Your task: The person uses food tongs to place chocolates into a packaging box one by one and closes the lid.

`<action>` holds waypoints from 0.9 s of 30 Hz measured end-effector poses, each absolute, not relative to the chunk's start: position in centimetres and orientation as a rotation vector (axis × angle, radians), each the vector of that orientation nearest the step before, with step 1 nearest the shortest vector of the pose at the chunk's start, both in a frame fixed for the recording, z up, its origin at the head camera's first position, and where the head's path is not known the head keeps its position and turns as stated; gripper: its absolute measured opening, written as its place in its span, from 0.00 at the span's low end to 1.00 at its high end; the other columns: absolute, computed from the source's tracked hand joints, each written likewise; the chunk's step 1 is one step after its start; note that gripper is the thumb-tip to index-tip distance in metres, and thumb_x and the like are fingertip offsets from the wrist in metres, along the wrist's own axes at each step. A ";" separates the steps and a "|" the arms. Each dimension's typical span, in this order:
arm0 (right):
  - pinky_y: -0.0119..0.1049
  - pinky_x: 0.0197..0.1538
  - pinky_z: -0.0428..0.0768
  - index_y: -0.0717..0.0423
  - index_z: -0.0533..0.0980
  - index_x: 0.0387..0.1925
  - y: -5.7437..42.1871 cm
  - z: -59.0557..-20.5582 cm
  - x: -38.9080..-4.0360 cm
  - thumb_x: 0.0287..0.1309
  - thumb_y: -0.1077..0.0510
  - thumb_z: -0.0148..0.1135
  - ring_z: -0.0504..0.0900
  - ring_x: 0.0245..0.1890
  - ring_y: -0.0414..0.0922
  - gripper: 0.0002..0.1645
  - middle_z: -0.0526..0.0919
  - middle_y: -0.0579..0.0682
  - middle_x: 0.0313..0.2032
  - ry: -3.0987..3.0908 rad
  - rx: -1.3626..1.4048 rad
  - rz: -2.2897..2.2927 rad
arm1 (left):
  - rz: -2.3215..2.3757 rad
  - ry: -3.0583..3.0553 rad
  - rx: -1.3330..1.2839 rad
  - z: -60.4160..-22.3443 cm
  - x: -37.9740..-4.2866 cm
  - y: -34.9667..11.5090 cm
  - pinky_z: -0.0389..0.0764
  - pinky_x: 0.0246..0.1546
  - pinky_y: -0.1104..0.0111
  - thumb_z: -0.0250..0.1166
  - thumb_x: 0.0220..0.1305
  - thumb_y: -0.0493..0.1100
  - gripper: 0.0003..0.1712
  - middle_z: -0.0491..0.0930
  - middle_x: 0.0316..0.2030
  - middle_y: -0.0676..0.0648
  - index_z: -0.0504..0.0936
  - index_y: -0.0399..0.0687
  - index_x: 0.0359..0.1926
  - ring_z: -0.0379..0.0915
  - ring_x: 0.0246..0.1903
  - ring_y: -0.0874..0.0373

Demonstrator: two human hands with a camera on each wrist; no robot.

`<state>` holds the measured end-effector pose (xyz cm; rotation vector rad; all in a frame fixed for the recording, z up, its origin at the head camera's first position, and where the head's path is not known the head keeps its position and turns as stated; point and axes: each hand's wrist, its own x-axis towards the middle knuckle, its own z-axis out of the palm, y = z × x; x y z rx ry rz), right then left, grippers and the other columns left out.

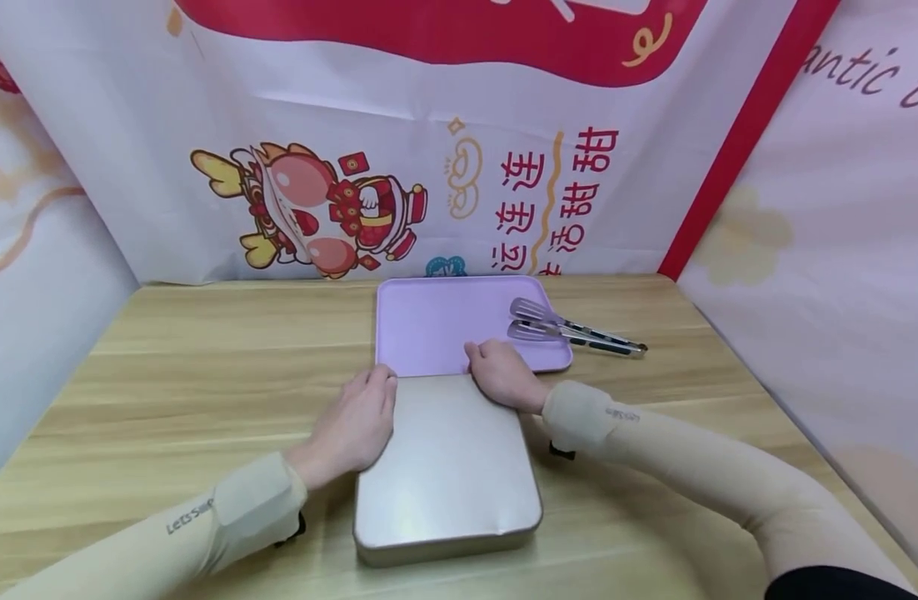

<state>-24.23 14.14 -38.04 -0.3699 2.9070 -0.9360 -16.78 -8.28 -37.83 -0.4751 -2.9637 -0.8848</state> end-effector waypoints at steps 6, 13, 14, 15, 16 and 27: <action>0.47 0.41 0.79 0.53 0.73 0.15 14.1 -37.6 -24.0 0.77 0.52 0.39 0.79 0.26 0.46 0.32 0.76 0.47 0.17 2.966 -0.438 -0.812 | -0.886 -2.953 -0.506 -37.6 -16.9 -8.3 0.79 0.42 0.52 0.38 0.79 0.44 0.18 0.74 0.38 0.43 0.73 0.40 0.47 0.73 0.41 0.47; 0.43 0.35 0.78 0.52 0.71 0.14 14.3 -37.4 -23.8 0.76 0.51 0.39 0.76 0.22 0.45 0.32 0.74 0.47 0.16 2.953 -0.462 -0.856 | -0.923 -2.905 -0.582 -37.1 -17.3 -9.0 0.79 0.42 0.53 0.42 0.78 0.43 0.16 0.75 0.34 0.45 0.75 0.41 0.44 0.74 0.40 0.47; 0.42 0.34 0.77 0.53 0.71 0.15 14.4 -37.3 -23.7 0.76 0.51 0.39 0.75 0.22 0.45 0.31 0.73 0.47 0.15 2.956 -0.476 -0.856 | -0.924 -2.903 -0.593 -37.0 -17.5 -9.2 0.79 0.41 0.53 0.42 0.78 0.42 0.16 0.75 0.33 0.46 0.75 0.41 0.43 0.74 0.38 0.49; 0.42 0.34 0.76 0.52 0.72 0.16 14.5 -37.2 -23.7 0.76 0.51 0.40 0.74 0.21 0.45 0.30 0.73 0.47 0.16 2.963 -0.496 -0.856 | -0.927 -2.900 -0.604 -36.9 -17.6 -9.5 0.79 0.39 0.55 0.43 0.78 0.42 0.15 0.74 0.31 0.47 0.76 0.41 0.42 0.74 0.35 0.50; 0.41 0.33 0.75 0.52 0.72 0.16 14.7 -37.1 -23.6 0.76 0.51 0.41 0.74 0.21 0.44 0.29 0.72 0.46 0.16 2.973 -0.516 -0.856 | -0.931 -2.896 -0.612 -36.8 -17.9 -9.8 0.78 0.36 0.56 0.43 0.78 0.42 0.15 0.73 0.29 0.48 0.76 0.41 0.41 0.73 0.33 0.52; 0.37 0.22 0.70 0.50 0.71 0.19 18.2 -34.9 -23.6 0.72 0.51 0.51 0.69 0.18 0.43 0.22 0.70 0.46 0.16 3.158 -0.697 -0.738 | -0.762 -2.784 -0.577 -35.4 -20.7 -14.7 0.65 0.59 0.41 0.43 0.79 0.46 0.22 0.72 0.52 0.32 0.75 0.33 0.51 0.67 0.55 0.35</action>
